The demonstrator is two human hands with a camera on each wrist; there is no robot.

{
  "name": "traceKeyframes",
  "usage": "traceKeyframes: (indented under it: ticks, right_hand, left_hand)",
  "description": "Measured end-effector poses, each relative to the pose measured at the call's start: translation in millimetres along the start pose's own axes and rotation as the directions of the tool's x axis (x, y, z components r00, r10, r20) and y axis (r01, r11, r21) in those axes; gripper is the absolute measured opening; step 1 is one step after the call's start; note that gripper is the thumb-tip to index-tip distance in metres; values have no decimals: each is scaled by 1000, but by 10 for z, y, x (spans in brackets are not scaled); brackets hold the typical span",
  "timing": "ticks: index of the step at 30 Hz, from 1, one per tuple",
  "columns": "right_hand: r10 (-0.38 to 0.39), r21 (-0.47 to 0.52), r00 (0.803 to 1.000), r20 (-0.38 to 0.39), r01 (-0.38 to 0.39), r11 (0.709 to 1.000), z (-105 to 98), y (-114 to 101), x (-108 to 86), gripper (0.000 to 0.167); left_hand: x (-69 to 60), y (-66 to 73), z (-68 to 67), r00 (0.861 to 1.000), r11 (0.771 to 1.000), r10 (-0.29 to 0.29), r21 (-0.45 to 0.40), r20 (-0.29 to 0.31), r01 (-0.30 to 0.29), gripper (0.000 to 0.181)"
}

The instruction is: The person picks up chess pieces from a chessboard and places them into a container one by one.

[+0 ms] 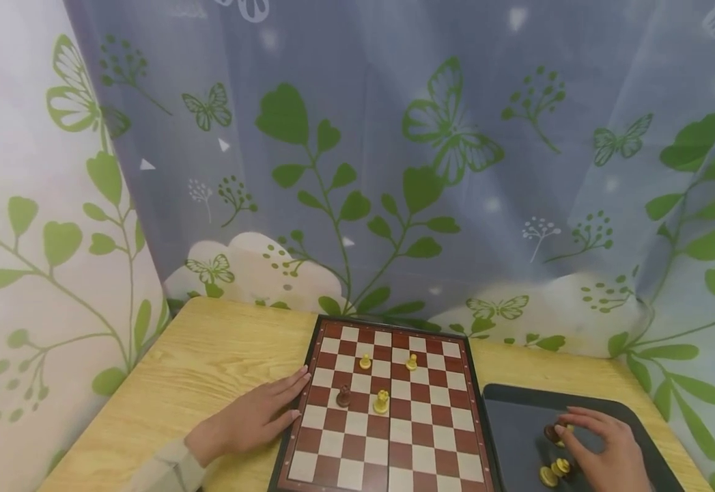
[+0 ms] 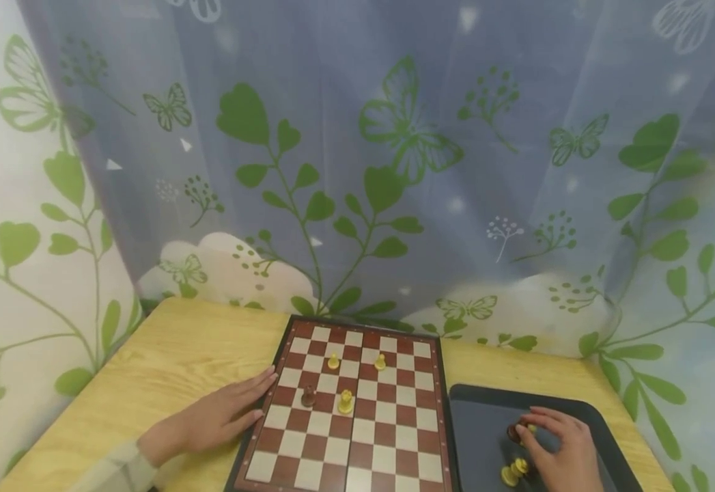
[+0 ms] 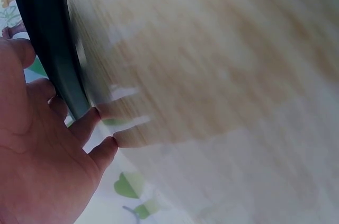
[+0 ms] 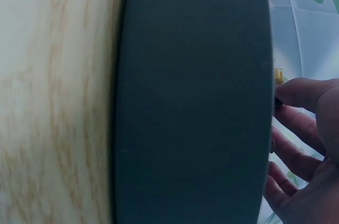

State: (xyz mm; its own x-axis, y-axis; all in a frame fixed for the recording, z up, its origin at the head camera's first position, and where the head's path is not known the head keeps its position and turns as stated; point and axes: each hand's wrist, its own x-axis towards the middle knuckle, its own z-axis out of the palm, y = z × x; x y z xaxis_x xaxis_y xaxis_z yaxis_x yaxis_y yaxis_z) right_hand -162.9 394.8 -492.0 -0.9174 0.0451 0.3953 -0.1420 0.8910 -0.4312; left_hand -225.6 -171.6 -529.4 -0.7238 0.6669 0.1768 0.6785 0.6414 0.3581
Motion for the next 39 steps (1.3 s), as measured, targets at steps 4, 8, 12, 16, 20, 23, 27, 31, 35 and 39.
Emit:
traceKeyframes:
  ticks: [4, 8, 12, 16, 20, 23, 27, 31, 35, 39]
  right_hand:
    - [-23, -3, 999, -45, 23, 1000, -18, 30, -19, 16]
    - [-81, -15, 992, -97, 80, 997, -41, 63, -10, 19]
    - [-82, -3, 993, -85, 82, 997, -47, 56, -11, 19]
    - [-52, 9, 996, -69, 53, 999, -53, 1, 7, 17]
    - [-35, 25, 998, -49, 36, 999, -79, -50, 44, 15]
    - [-15, 22, 1000, -27, 16, 1000, -90, -59, 48, 16]
    - [-22, 5, 999, -31, 22, 1000, -71, -50, 31, 15]
    - [-31, 1, 999, -32, 31, 1000, -46, -22, 4, 14]
    - [-15, -4, 1000, -22, 15, 1000, -30, 6, -38, 14]
    - [-30, -11, 999, -41, 30, 1000, -6, 37, -70, 14]
  left_hand:
    - [36, 7, 2, 1000, 999, -18, -35, 15, 18, 59]
    - [67, 9, 5, 999, 998, -31, -50, 34, 32, 60]
    - [58, 19, 8, 999, 999, -24, -30, 32, 25, 59]
    - [42, 22, 6, 998, 997, -50, -49, 43, 52, 60]
    - [31, 15, 22, 998, 997, -60, -52, 36, 62, 60]
    - [27, 5, 41, 997, 997, -64, -45, 31, 65, 60]
    - [29, -7, 52, 997, 997, -72, -40, 40, 73, 61]
    - [33, -1, 37, 996, 997, -74, -34, 43, 75, 61]
    - [30, 23, 21, 996, 996, -75, -36, 51, 77, 60]
    - [21, 25, 20, 996, 997, -71, -38, 55, 73, 60]
